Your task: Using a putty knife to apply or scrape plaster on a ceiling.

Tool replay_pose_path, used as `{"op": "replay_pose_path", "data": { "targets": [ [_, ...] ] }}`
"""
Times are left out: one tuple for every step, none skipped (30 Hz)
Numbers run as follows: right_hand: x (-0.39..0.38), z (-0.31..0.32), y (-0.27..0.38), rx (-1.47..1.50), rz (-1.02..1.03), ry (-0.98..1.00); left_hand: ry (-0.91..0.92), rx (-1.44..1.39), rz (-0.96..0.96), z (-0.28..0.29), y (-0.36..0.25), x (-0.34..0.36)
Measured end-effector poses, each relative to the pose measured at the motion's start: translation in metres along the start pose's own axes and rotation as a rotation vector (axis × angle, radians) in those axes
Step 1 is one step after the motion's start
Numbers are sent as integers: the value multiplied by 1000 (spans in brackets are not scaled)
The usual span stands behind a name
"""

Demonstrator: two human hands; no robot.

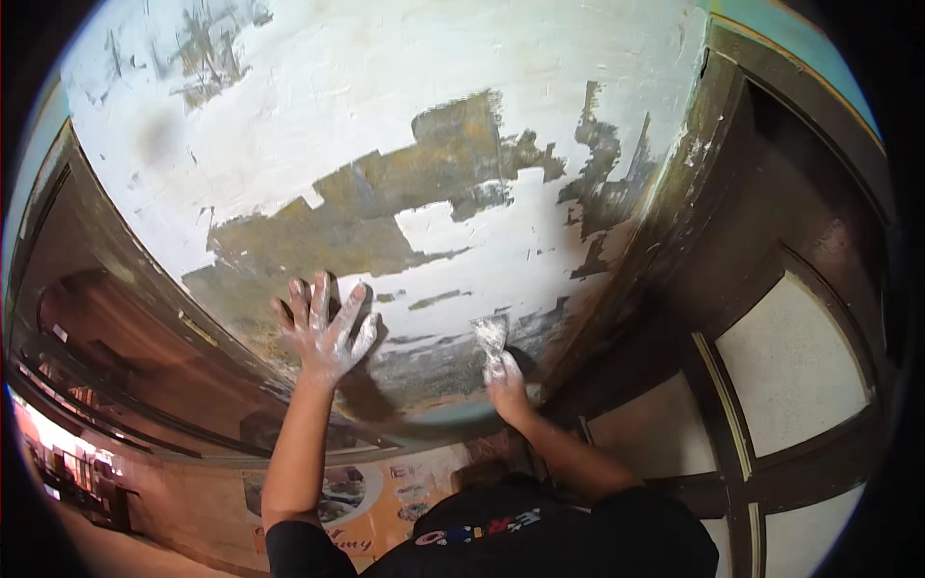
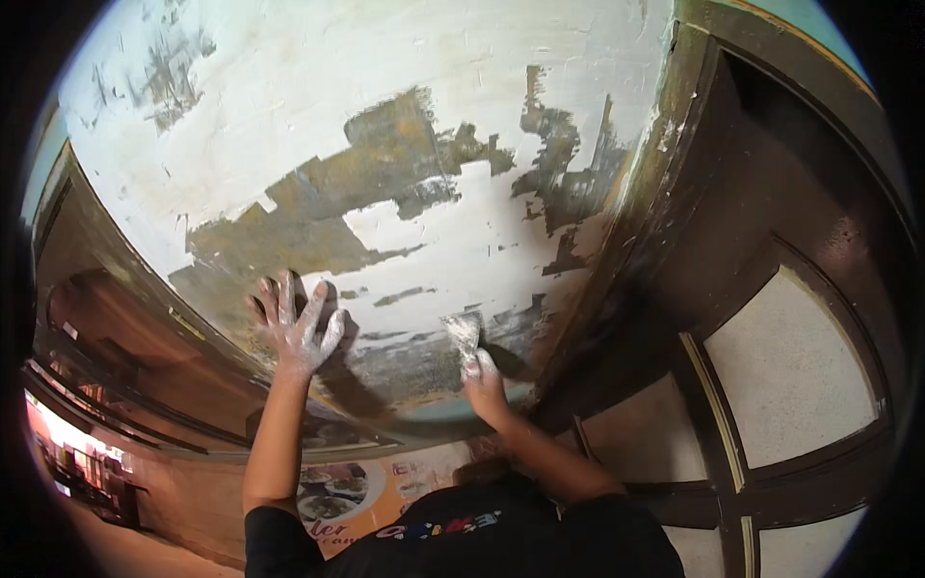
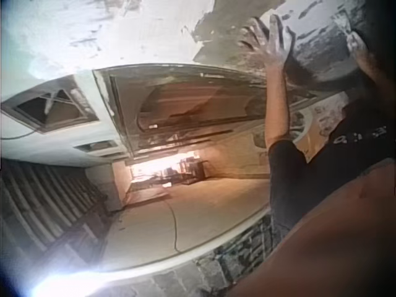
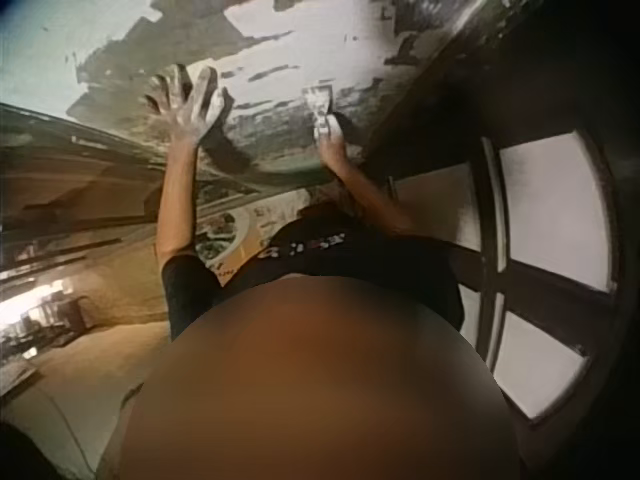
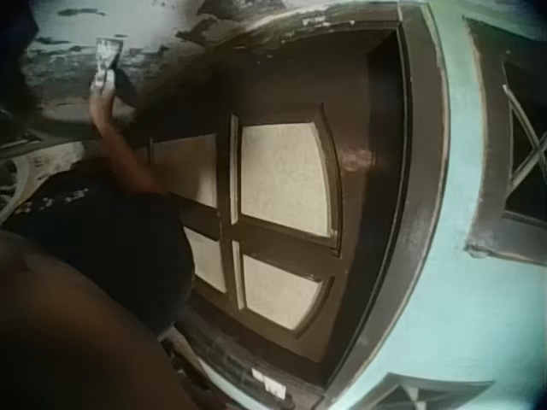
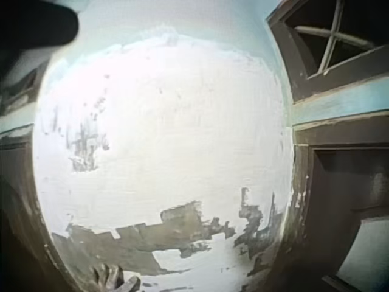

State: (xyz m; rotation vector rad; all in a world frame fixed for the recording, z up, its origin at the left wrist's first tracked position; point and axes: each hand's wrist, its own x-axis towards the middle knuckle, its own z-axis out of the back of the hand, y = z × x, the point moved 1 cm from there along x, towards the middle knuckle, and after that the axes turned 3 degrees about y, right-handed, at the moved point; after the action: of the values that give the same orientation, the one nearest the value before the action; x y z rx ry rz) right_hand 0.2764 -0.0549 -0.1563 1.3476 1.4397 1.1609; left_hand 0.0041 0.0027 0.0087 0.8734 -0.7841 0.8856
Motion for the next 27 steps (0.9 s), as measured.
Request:
{"op": "replay_pose_path", "data": {
  "targets": [
    [4, 1, -1, -50, 144, -107, 4, -2, 19, -1, 0, -3],
    [10, 4, -1, -97, 288, -215, 8, -5, 37, -3, 1, -1],
    [4, 3, 12, -104, 259, -207, 33, -8, 54, 4, -7, -7],
    [16, -3, 42, -115, 256, -219, 13, -29, 94, 5, -9, -3],
    [20, -6, 65, -125, 252, -233, -6, -52, 132, 7, -13, 1],
    [22, -5, 75, -125, 253, -236, -14, -73, 153, 5, -17, 5],
    [22, -3, 84, -108, 240, -191, -15, -75, 151, 6, -22, 8],
    [22, 0, 88, -90, 227, -145, 8, -80, 121, 10, -27, 13],
    [15, 6, 76, -88, 235, -157, 25, -91, 83, 12, -30, 18],
    [4, 14, 53, -104, 219, -108, 22, -117, 85, 8, -32, 19],
    [3, 20, 41, -122, 204, -50, 9, -116, 80, 6, -35, 23],
    [4, 17, 50, -127, 141, -65, 23, -94, 76, 4, -38, 24],
    [9, 14, 68, -130, 147, -57, 40, -81, 74, 2, -44, 27],
    [16, 9, 92, -162, 226, -59, 19, -91, 57, 1, -52, 35],
    [22, 4, 112, -192, 298, -62, 25, -107, 40, 1, -61, 43],
    [24, -1, 130, -184, 242, -96, 42, -123, 38, 2, -69, 53],
    [24, 3, 129, -186, 240, -99, 60, -139, 35, 2, -77, 62],
    [23, 2, 126, -189, 241, -76, 68, -121, 29, 3, -80, 68],
    [19, 7, 124, -200, 248, -70, 62, -132, 22, 4, -86, 74],
    [15, 18, 98, -159, 265, -44, 80, -148, 65, 4, -90, 80],
    [4, 27, 81, -164, 269, -56, 99, -163, 109, 3, -94, 84],
    [-2, 33, 70, -122, 183, -76, 48, -96, 75, -5, -92, 81],
    [-2, 39, 62, -82, 97, -97, 42, -91, 75, -12, -91, 79],
    [2, 36, 80, -151, 160, -75, -9, -69, 52, -16, -89, 75],
    [6, 32, 103, -152, 156, -75, -57, -64, 24, -18, -90, 73],
    [11, 26, 128, -123, 151, -86, -63, -70, 16, -12, -90, 75],
    [18, 26, 145, -97, 156, -105, -68, -76, 13, -13, -91, 77]
  ]
}}
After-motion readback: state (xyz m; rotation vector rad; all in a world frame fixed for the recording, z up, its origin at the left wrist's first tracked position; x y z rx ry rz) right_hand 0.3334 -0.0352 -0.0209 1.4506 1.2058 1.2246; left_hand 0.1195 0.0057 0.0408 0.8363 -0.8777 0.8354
